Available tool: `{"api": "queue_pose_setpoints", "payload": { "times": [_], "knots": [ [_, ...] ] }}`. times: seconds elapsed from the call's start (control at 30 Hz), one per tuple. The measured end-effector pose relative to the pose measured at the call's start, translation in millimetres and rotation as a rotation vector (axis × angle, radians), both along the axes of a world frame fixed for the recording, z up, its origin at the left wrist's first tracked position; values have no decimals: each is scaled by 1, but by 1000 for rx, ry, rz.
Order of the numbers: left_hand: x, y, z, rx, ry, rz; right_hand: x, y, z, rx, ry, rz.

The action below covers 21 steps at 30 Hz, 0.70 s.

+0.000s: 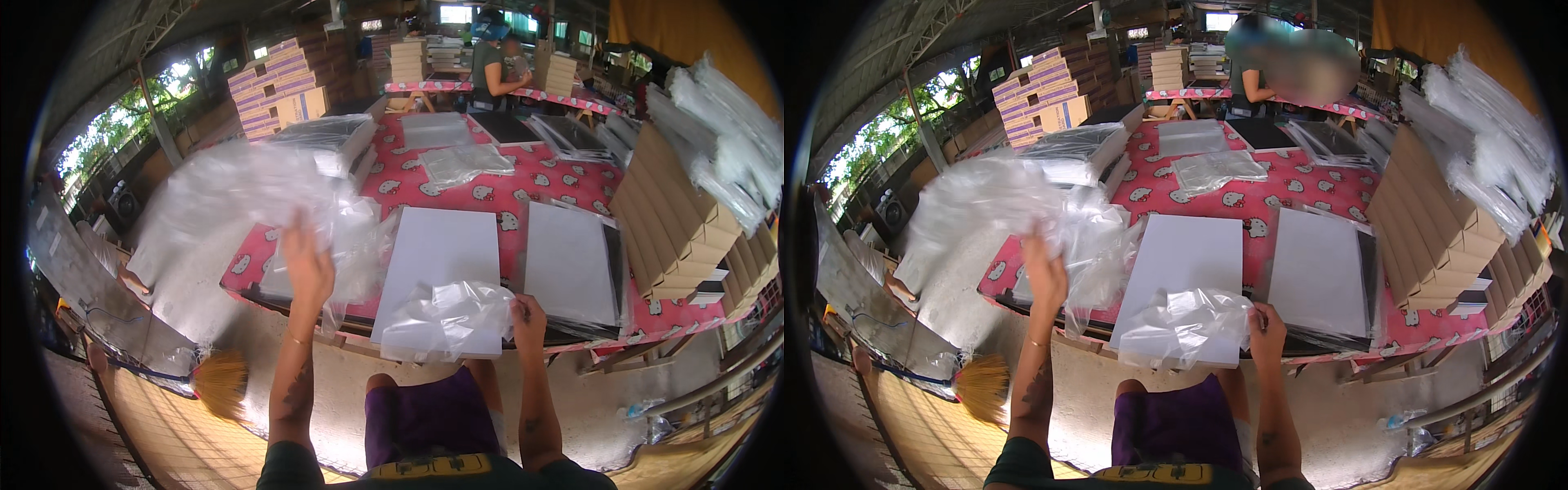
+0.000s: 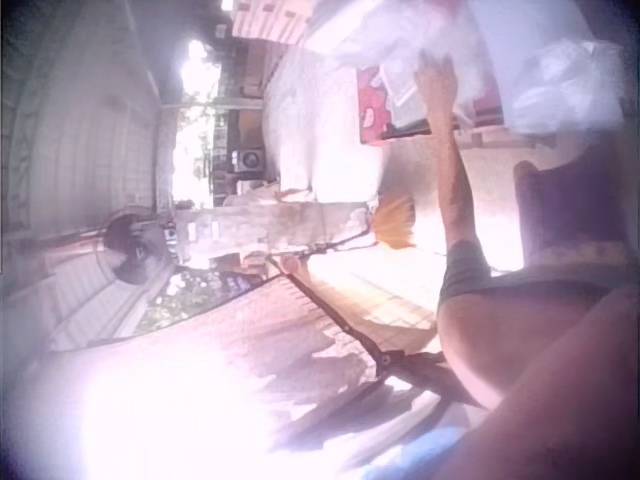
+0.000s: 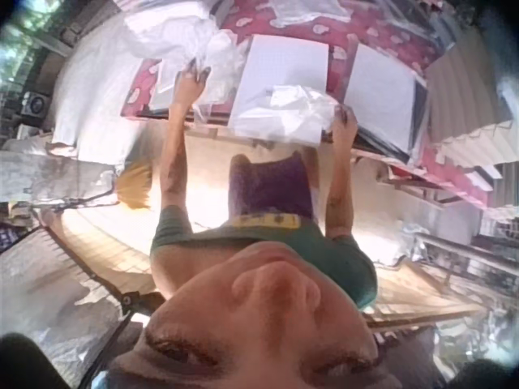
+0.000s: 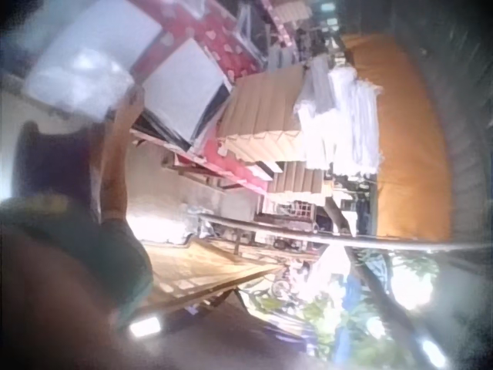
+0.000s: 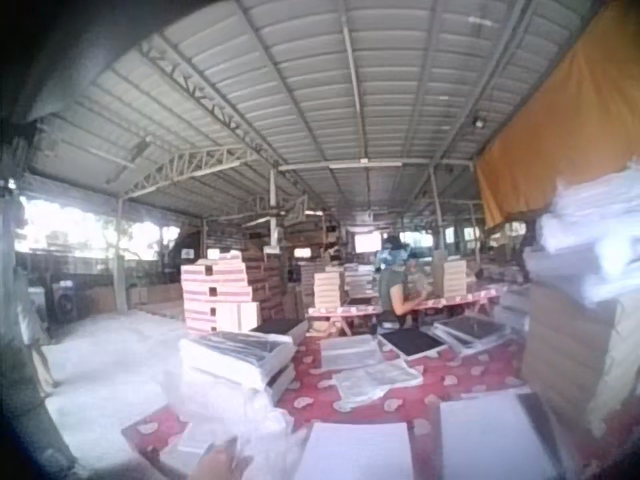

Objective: The person packages materials by sliding black and white boards into clear plastic bags.

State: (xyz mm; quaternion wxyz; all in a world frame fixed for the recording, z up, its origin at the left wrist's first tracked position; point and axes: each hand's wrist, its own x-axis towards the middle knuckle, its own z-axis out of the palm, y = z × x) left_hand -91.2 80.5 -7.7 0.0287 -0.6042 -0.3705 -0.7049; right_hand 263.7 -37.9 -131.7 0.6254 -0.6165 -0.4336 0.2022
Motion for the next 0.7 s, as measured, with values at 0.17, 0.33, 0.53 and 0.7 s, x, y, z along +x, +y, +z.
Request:
{"api": "queue_pose_setpoints", "payload": {
  "times": [0.17,0.33,0.53,0.7],
  "knots": [
    [-34,20,-60,-868,943,42,4,-5,14,245,621,164],
    [62,-37,11,-248,492,-59,-27,-8,55,294,720,300],
    [142,-99,-42,-280,540,-518,-62,11,58,440,953,313],
    [124,-83,-73,-437,475,-470,-44,10,49,434,974,257]
  ]
}}
